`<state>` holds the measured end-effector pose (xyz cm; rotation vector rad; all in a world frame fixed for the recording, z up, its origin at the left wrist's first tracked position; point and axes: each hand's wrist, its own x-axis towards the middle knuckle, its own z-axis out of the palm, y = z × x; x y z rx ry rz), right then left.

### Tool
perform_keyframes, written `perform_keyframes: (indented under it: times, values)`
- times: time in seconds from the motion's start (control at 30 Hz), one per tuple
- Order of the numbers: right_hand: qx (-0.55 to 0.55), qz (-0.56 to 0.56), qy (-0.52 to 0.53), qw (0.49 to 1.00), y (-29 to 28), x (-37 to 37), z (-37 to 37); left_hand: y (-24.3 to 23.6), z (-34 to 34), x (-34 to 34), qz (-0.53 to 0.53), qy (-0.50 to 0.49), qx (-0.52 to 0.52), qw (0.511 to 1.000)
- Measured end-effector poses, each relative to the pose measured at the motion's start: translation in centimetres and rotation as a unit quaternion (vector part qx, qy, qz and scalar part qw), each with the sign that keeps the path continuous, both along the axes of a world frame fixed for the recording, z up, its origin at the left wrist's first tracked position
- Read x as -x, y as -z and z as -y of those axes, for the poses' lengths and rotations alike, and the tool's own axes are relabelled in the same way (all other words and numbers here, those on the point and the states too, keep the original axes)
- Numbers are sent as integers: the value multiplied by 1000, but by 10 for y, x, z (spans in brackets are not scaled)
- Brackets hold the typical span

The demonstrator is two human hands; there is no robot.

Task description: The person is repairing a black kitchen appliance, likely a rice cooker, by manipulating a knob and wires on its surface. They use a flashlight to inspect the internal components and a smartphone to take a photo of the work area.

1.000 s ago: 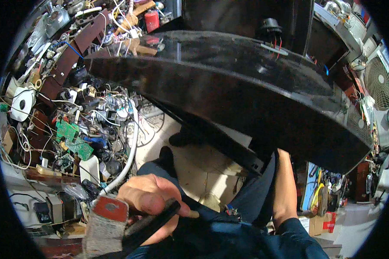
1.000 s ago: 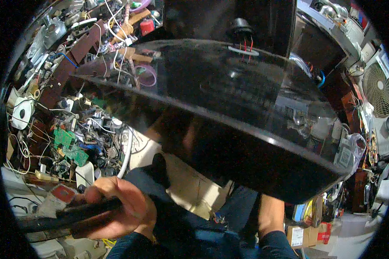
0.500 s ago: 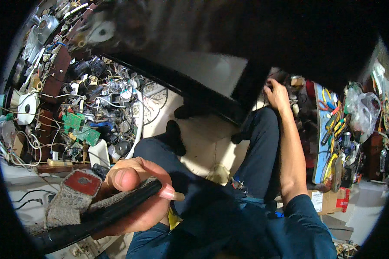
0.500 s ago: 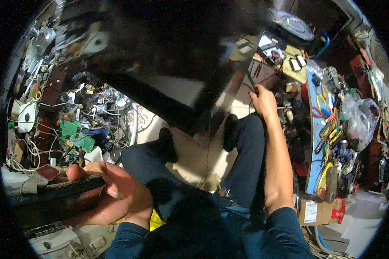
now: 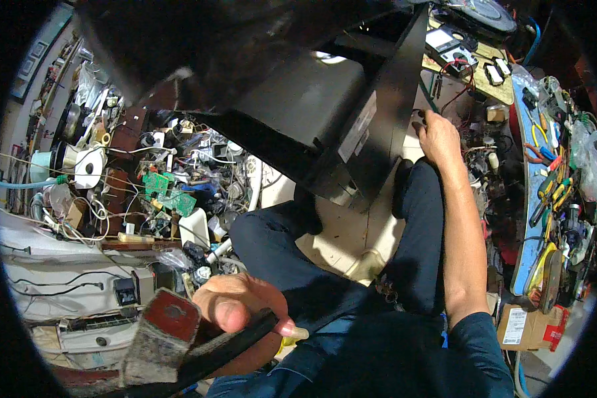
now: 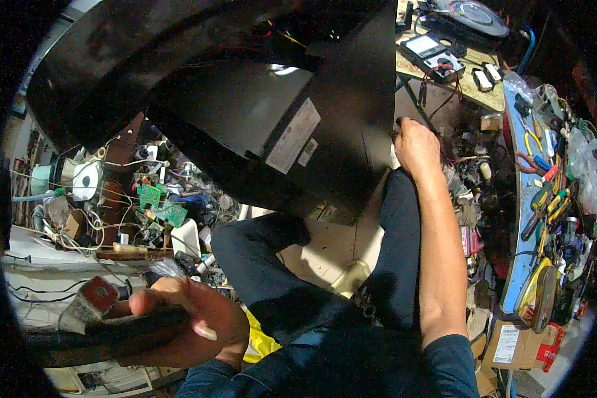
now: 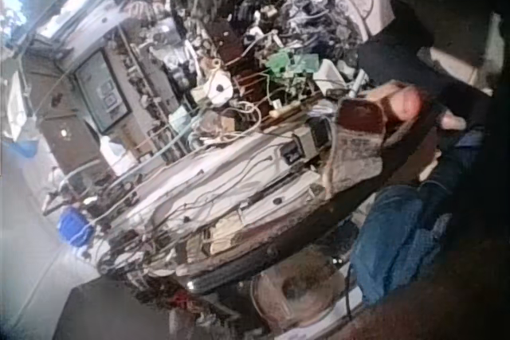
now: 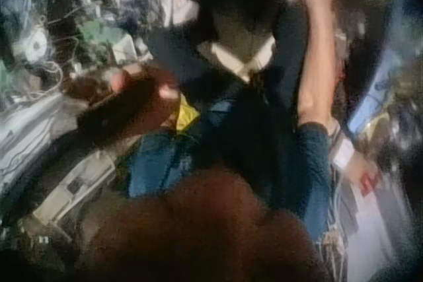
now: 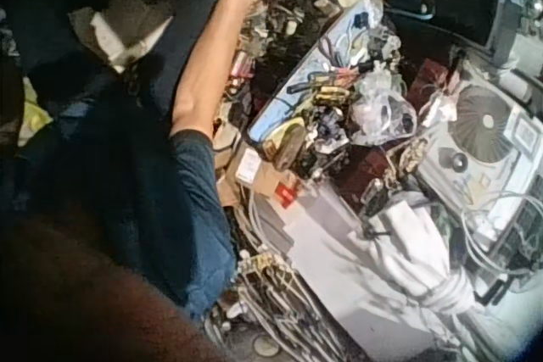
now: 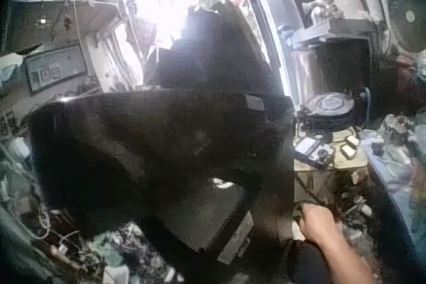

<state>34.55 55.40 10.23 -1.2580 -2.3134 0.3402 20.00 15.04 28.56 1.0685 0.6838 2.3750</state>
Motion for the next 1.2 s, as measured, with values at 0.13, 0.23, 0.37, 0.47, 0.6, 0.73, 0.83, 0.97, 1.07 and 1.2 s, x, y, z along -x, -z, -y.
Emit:
perform_keyframes:
  times: [0.13, 0.23, 0.37, 0.47, 0.6, 0.73, 0.83, 0.97, 1.07, 1.2]
  values:
    - [36, 29, 8, 999, -19, -7, 2, -4, -4, -8, -9, 3, 14, 1000]
    - [18, -35, -1, 999, -9, -13, -1, 4, -4, -11, -15, 4, 14, 1000]
    - [37, -21, 5, 999, -15, -25, 5, 4, -6, -17, -15, -1, 18, 1000]
    - [27, -34, 7, 999, -19, -25, -7, 6, -9, -15, -12, -13, 7, 1000]
    - [50, -35, -3, 998, -19, -27, -8, 4, -4, -18, -13, -50, 1, 999]
    - [74, -23, 9, 997, -23, -28, -6, 5, 5, -13, -2, -95, -9, 995]
    - [56, -15, 17, 998, -15, -28, -7, 14, 14, -10, 9, -122, -19, 992]
    - [54, 7, 12, 998, -16, -24, -6, 11, 19, -13, 18, -149, -22, 988]
    - [50, 15, 13, 999, -18, -26, -7, 14, 14, -9, 32, -155, -26, 987]
    - [28, 40, 22, 999, -4, -28, -14, 14, 12, -7, 73, -163, -33, 983]
